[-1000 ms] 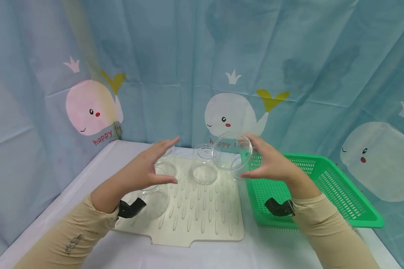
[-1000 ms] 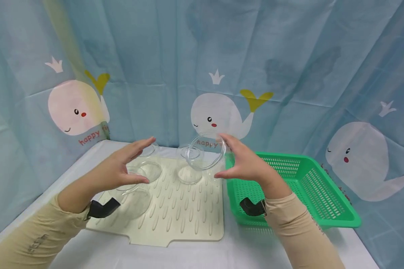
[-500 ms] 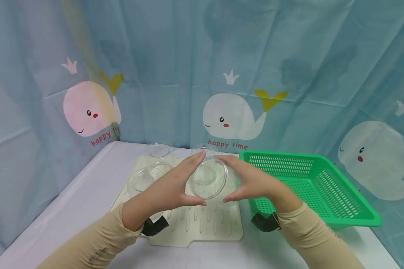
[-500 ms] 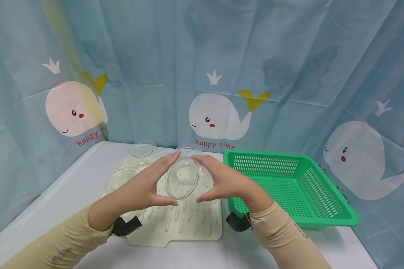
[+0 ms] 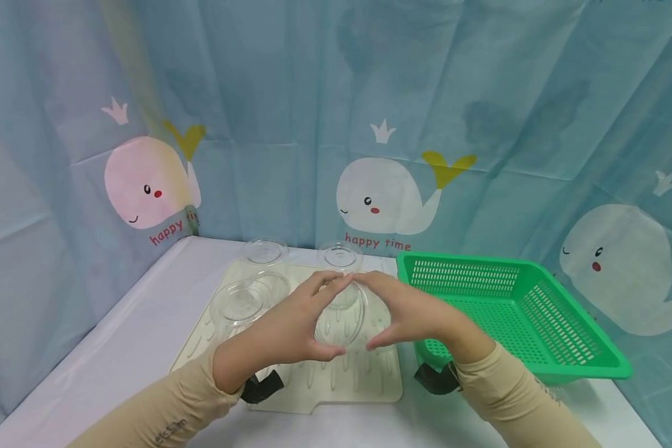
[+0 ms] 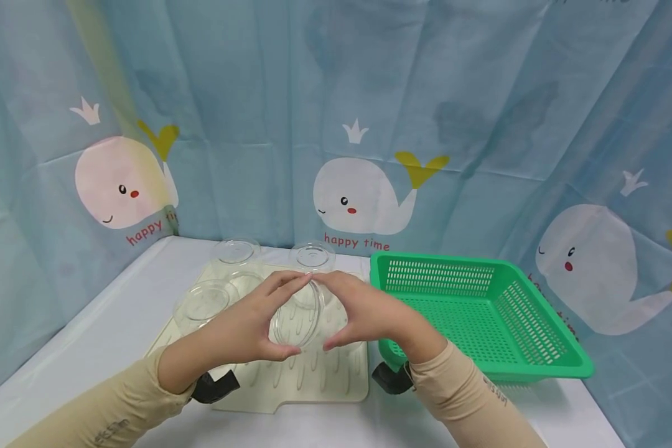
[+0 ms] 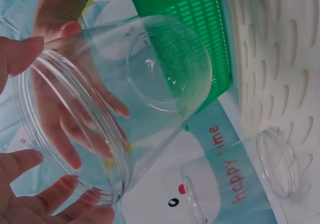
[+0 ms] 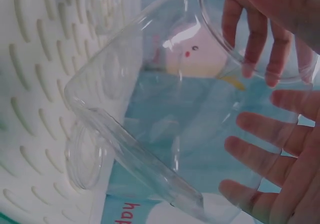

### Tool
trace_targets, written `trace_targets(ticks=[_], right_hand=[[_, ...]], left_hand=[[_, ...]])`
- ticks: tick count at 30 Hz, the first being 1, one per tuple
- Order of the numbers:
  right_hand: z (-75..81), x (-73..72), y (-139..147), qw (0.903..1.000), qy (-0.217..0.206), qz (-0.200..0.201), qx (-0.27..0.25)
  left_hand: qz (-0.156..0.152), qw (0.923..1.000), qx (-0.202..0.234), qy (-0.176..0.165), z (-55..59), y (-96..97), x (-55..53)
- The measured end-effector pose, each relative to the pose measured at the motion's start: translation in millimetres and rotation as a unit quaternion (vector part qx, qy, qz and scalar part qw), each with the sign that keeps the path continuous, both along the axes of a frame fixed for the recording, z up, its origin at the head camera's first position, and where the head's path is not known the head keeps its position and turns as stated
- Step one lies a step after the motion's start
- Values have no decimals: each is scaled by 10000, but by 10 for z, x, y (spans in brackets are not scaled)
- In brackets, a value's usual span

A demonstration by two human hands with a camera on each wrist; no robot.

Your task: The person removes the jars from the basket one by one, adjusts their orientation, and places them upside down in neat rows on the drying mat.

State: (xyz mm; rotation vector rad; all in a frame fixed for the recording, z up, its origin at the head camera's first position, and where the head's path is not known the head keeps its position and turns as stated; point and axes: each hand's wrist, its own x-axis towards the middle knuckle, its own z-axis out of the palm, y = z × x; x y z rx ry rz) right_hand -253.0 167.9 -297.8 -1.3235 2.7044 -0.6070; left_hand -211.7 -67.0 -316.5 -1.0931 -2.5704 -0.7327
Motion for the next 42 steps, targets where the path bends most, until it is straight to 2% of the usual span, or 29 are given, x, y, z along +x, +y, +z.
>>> trace_targets(ticks=[4,11,15,19,23,26,30,33,37,39,42], right_hand=[[24,-19,34,9996,167,-94,-189],[55,-72,155,9946,192,-819,-604],[25,-103,205,9895,-6,-1050,-989],[-42,-126,197,9795,-408,-1228,-1544],[-123,-135,144,9621,-1059,-1360,-2112],[-171,-134,106,9442,-1653,-1310,-2530],[-204,-120,67,9146,-2358,-1035,-3117],[-205,-107,40,8962,-2614,-793,-3497],[-197,-95,7,8774,-2662,-748,-3920],[-193,-88,-5,8650,-2698,-807,-4154],[-189,-74,-21,8475,-2741,-869,-4461]], left_hand=[[-2,9995,286,117,7,-24,-27],[285,9948,980,49,2,-126,-78],[425,9870,1538,-177,-7,-171,-92],[586,9729,2175,-529,-21,-192,-93],[630,9528,2834,-894,-34,-201,-98],[529,9363,3282,-1128,-47,-194,-102],[275,9156,3732,-1471,-64,-169,-98],[183,9042,3888,-1757,-82,-157,-101],[170,8984,3857,-2095,-131,-146,-120],[97,8939,3860,-2275,-168,-133,-129],[-93,8788,3987,-2621,-232,-103,-134]])
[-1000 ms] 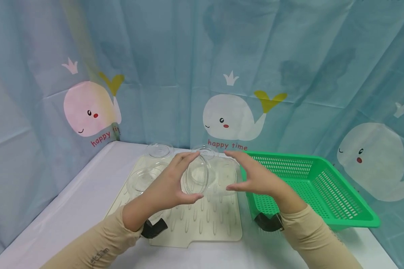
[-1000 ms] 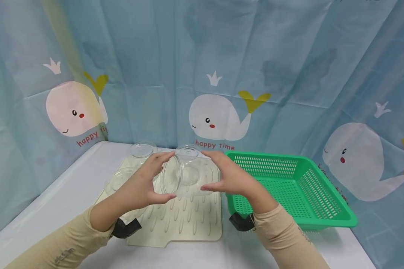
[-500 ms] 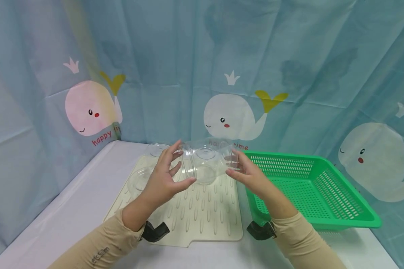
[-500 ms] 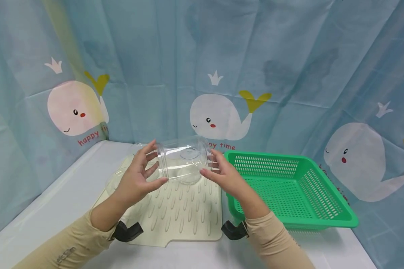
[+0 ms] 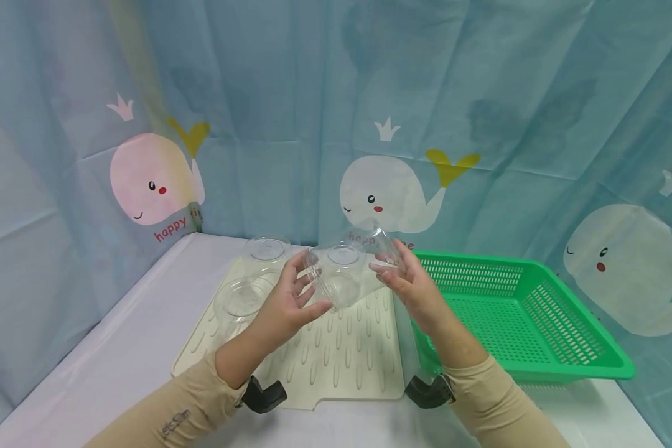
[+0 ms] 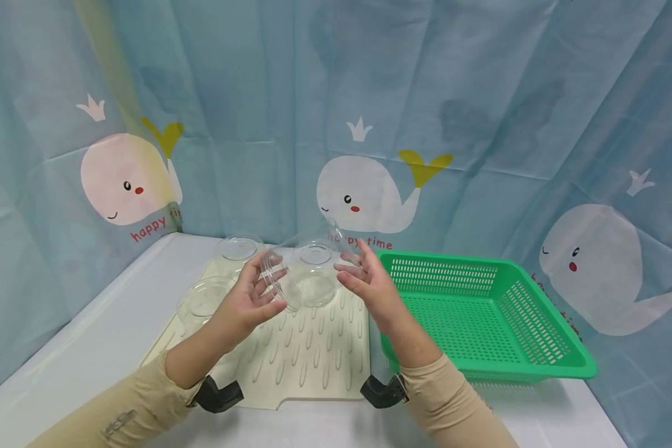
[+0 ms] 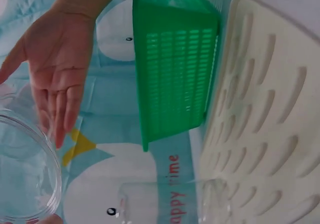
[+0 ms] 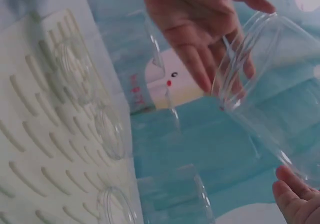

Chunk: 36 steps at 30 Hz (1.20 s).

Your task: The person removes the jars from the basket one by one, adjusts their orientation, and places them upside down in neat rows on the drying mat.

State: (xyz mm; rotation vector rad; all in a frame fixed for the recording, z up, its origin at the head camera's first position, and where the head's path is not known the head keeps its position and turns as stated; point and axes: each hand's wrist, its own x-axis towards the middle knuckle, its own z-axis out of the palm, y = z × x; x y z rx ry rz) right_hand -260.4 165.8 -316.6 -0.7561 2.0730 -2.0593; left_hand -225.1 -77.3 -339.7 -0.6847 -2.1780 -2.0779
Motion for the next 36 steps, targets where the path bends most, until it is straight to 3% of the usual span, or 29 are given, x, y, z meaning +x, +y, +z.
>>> trace_targets(ticks=[7,16,20,24,28,33,36], right_hand=[[24,37,-38,9966,125,82,-815],[16,64,-88,9888,407,498,-1347],[16,65,-111,9841,747,576,-1506],[9,69,-107,9827,919,442,-1543],[5,71,-91,9861,818,259,-1425],[14,63,-80,9885,802,66,-1282],[12,50,-64,9890,860,-59,-1198]], left_hand=[[-433,9968,499,-456,-123,57,-21],[-792,9961,371,-144,-177,45,-46],[-821,9964,108,-181,-176,26,-52],[-678,9949,-689,-273,-129,-19,-12],[-348,9815,-1882,49,31,-112,79],[180,9523,-2938,803,305,-320,173],[472,9334,-3412,1002,431,-461,193]])
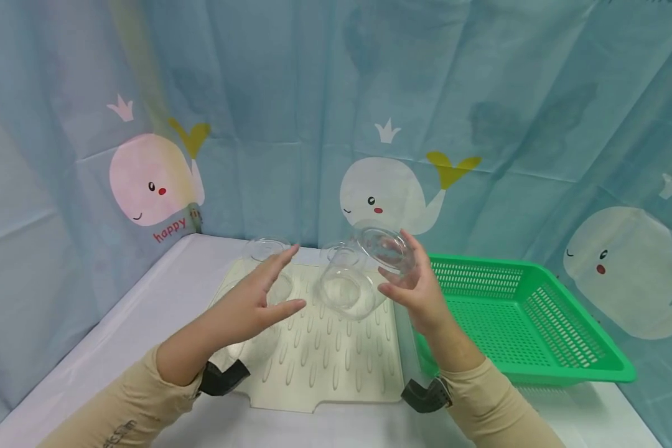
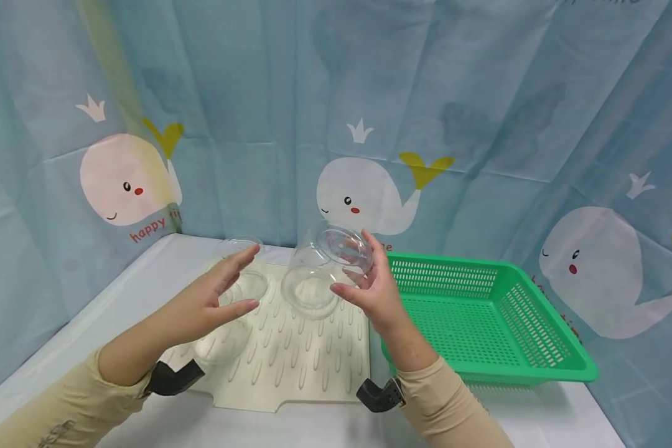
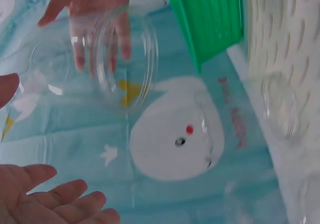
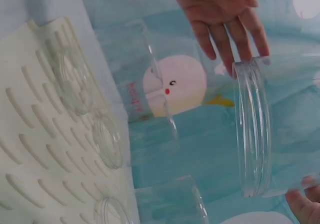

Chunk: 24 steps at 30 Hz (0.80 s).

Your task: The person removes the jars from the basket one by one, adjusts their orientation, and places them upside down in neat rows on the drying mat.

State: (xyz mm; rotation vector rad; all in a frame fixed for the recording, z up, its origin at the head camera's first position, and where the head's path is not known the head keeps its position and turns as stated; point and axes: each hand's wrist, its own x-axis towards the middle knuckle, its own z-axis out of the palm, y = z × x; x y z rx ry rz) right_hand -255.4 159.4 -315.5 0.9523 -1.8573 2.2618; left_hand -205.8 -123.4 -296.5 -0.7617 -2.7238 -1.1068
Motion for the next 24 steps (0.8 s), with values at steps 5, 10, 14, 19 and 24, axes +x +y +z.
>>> trace_targets(ticks=[5,10,14,19,24], right_hand=[[19,7,16,9997,-4,-190,166],[13,28,1,9986,-148,-357,368],[-14,46,-22,9973,-213,-468,527],[-58,78,-38,9956,-230,-597,679],[-114,100,-66,9944,-298,-696,736]], left_hand=[[340,9960,-668,480,139,-237,-24],[630,9905,-970,738,234,-512,-76],[907,9856,-1129,873,240,-751,-162],[1061,9861,-1031,750,139,-1004,-305],[1109,9850,-1158,639,-62,-1205,-484]])
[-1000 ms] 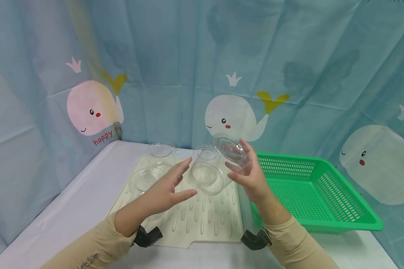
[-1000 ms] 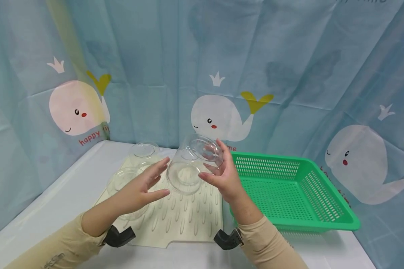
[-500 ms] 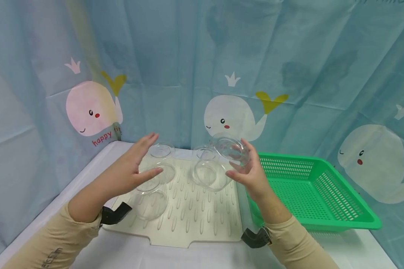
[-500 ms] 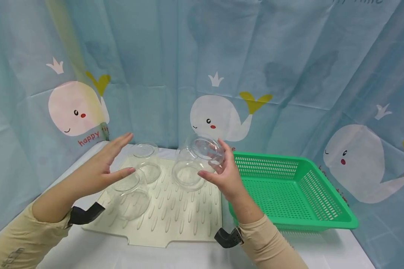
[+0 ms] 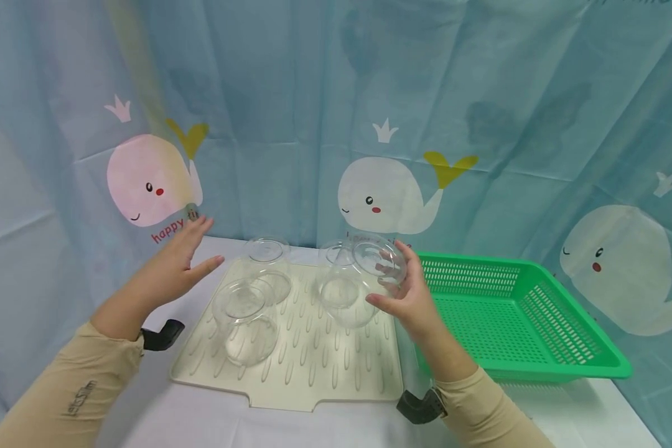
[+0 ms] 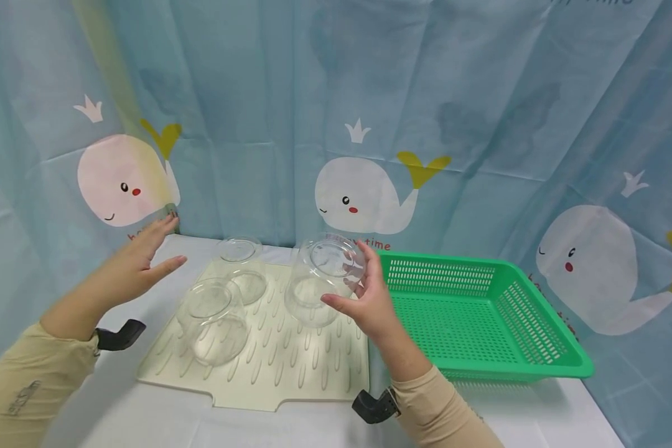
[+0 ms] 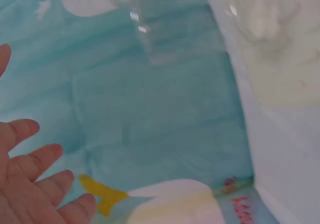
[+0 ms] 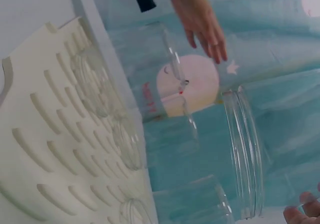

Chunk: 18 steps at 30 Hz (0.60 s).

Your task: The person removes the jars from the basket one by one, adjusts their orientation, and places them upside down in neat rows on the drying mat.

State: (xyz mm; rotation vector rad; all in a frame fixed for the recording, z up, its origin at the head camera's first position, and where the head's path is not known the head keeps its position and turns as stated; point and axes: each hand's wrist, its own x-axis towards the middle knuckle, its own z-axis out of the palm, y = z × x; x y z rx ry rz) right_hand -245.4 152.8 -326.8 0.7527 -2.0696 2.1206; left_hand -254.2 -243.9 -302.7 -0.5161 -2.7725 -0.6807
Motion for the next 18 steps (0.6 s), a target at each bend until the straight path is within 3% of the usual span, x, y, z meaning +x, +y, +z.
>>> trace_targets(ticks=[10,18], right_hand=[[-172,23,-132,9986,-140,-349,370],[-328,29,-235,9957,-359,-568,633]], left_hand=[[192,9956,-840,-373,-604,-252,-361],[11,9852,-1712,-69,-943,-359,-532]])
